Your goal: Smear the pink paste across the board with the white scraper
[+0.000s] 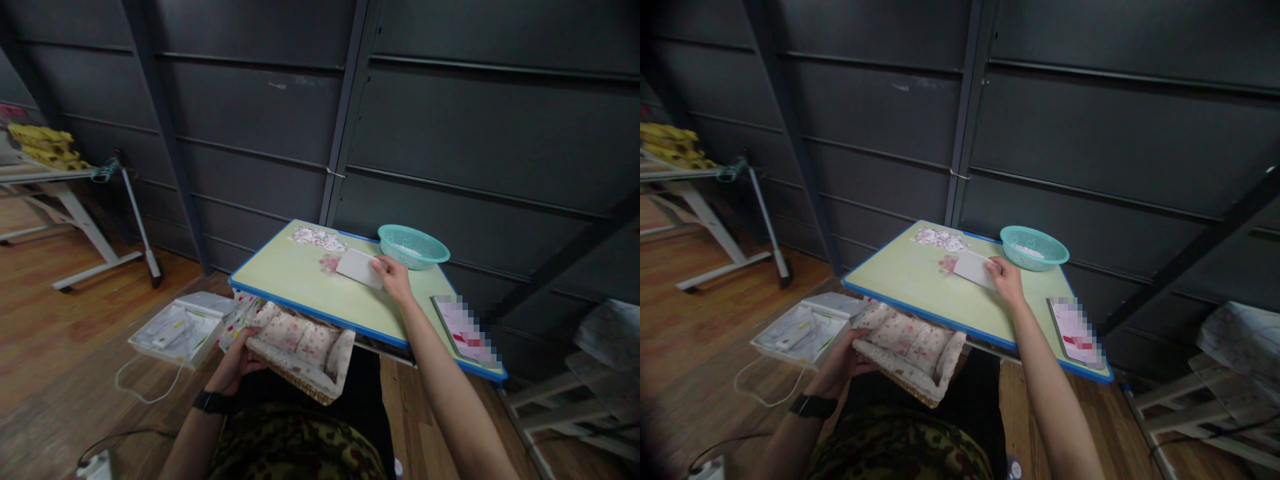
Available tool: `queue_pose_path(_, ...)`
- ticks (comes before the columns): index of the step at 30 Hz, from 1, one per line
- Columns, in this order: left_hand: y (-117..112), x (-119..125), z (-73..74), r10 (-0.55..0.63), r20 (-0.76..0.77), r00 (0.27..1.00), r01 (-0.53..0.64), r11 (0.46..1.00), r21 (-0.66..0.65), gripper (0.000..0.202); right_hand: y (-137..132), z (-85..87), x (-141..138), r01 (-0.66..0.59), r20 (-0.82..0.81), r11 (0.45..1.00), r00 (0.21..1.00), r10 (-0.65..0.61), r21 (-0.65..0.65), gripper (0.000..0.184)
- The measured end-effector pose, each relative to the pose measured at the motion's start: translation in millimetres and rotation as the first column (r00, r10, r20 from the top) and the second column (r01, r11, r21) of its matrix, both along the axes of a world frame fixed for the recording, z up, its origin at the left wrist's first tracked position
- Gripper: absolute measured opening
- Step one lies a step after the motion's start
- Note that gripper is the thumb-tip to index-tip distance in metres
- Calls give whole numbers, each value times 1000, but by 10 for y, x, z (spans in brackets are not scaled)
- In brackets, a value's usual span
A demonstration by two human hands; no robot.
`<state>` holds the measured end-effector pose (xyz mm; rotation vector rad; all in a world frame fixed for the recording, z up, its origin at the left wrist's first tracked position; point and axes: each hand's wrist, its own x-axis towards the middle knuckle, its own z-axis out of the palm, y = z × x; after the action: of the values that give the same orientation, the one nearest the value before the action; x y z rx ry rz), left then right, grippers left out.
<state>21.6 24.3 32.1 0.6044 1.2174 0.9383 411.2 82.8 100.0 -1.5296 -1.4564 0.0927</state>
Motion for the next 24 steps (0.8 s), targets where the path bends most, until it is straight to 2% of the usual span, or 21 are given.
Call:
queue_pose_path(3, -2, -4, -1, -8, 1, 1000, 8, 1000, 12, 44, -11, 7, -15, 38, 21, 999, 999, -38, 11, 63)
queue_pose_path(6, -1, -4, 4, -13, 1, 1000, 13, 1000, 2, 46, -1, -9, -32, -14, 51, 1000, 999, 14, -7, 60)
queue_pose_path(8, 0, -3, 6, -17, -4, 1000, 17, 1000, -2, 46, 5, -10, -12, 1, 58, 1000, 998, -1, -2, 59)
queue_pose_path(11, 4, -4, -1, -10, -3, 1000, 10, 1000, 7, 46, -6, 14, 60, 203, 53, 977, 977, -207, 66, 58)
queue_pose_path(14, 10, -7, -13, 2, -3, 1000, -2, 1000, 8, 46, -39, 38, 117, 464, 93, 882, 878, -470, 76, 51)
queue_pose_path(16, 13, -8, -16, 0, -6, 1000, 0, 1000, -2, 42, -61, 43, 115, 566, 151, 823, 811, -566, 43, 46)
queue_pose_path(19, 15, -1, -4, -8, 2, 1000, 8, 1000, -13, 37, -73, 38, 66, 607, 224, 794, 773, -593, 9, 42)
queue_pose_path(24, 16, 10, 19, 4, 9, 1000, -4, 1000, -9, 37, -40, 21, 28, 557, 269, 830, 804, -530, -29, 42)
